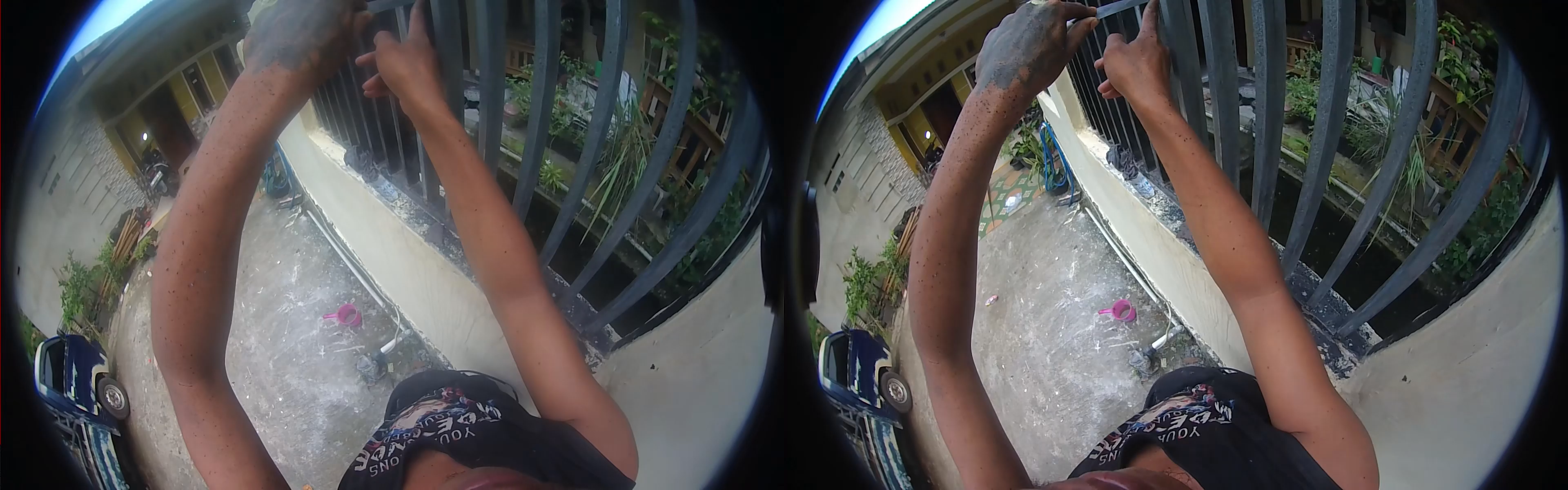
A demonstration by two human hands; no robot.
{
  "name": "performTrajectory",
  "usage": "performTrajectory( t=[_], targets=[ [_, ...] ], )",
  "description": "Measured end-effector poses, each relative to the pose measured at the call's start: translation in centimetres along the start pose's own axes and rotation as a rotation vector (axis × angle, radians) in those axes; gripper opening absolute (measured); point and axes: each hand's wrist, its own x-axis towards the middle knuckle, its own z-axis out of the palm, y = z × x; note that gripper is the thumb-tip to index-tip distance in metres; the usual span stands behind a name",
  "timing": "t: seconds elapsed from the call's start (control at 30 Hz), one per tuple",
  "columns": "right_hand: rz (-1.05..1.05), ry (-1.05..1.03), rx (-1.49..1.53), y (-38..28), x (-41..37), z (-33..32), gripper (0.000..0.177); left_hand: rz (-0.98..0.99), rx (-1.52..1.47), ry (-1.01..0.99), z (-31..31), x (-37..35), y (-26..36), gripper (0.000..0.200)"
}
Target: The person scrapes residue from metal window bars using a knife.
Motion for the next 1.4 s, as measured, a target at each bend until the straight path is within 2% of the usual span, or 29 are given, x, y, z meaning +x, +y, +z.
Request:
performTrajectory(
  t=[0.07,0.2,0.3,0.4,0.5,0.53,0.57,0.63,0.67,0.73,0.77,0.83,0.87,0.9,1.03,1.07,1.1,1.2,1.3,1.37,1.4],
  targets=[
    [0.036,-0.015,-0.044,0.4,-1.0,-0.3,0.086,0.125,0.117,0.017,3.9,-0.2,-2.6,0.037],
    [-0.02,0.003,-0.004,-0.3,0.7,0.2,0.086,0.079,0.105,0.001,2.7,0.3,-1.8,0.037],
    [-0.03,0.022,-0.026,-1.0,0.7,0.2,0.086,0.037,0.018,0.057,-0.5,0.1,0.3,0.027],
    [0.034,-0.007,-0.031,0.1,-0.3,0.1,0.086,0.095,0.135,0.033,3.1,-0.2,-1.8,0.038],
    [0.029,0.002,0.009,-0.2,0.3,0.5,0.087,0.1,0.115,0.063,3.9,0.4,-2.5,0.038],
    [-0.009,0.014,0.014,-0.6,0.9,0.7,0.088,0.188,0.077,0.155,3.4,1.2,-2.8,0.038],
    [-0.058,0.023,0.016,-1.0,1.4,0.7,0.088,0.186,0.078,0.152,3.3,1.5,-2.9,0.038],
    [-0.066,0.01,0.057,-1.4,1.9,0.7,0.088,0.005,-0.036,0.014,-1.1,1.1,0.1,0.027],
    [-0.065,0.012,0.059,0.1,2.1,0.8,0.088,0.031,-0.037,0.037,-1.1,0.9,0.1,0.027],
    [-0.471,0.085,-0.021,4.8,2.6,1.6,0.088,0.057,0.055,0.047,2.1,0.7,-1.6,0.033],
    [-0.475,0.089,-0.017,4.8,2.7,1.8,0.088,0.081,0.148,0.06,3.3,0.7,-2.3,0.039],
    [-0.46,0.128,-0.044,4.5,2.9,2.0,0.088,0.075,0.148,0.069,2.3,1.0,-1.9,0.04],
    [-0.042,-0.007,0.063,-0.7,2.3,1.0,0.088,0.039,0.046,0.079,0.5,1.1,-0.8,0.033],
    [-0.041,-0.006,0.065,-1.4,2.5,1.1,0.088,0.003,-0.057,0.087,-1.0,1.3,-0.1,0.026],
    [-0.076,-0.001,0.1,-1.3,2.7,1.2,0.088,-0.013,-0.026,0.024,-1.9,1.5,0.1,0.027],
    [-0.026,-0.018,0.088,-0.7,2.2,1.0,0.088,0.19,0.109,0.174,3.9,2.9,-4.3,0.04],
    [0.024,-0.035,0.077,-0.5,1.6,0.7,0.088,0.189,0.109,0.176,3.8,2.4,-4.1,0.04],
    [-0.016,-0.009,0.047,-1.4,1.9,1.1,0.089,0.046,0.076,0.031,2.9,2.5,-3.6,0.038],
    [-0.037,0.037,0.062,-2.2,3.0,1.6,0.09,0.017,-0.057,0.039,-2.1,2.4,-0.6,0.027],
    [-0.073,0.002,0.087,-1.9,3.1,1.3,0.091,0.037,-0.069,0.045,-0.6,2.8,-1.7,0.027],
    [-0.072,0.003,0.085,-1.6,2.8,1.0,0.091,0.11,0.038,0.112,1.9,3.0,-3.1,0.032]
  ],
)
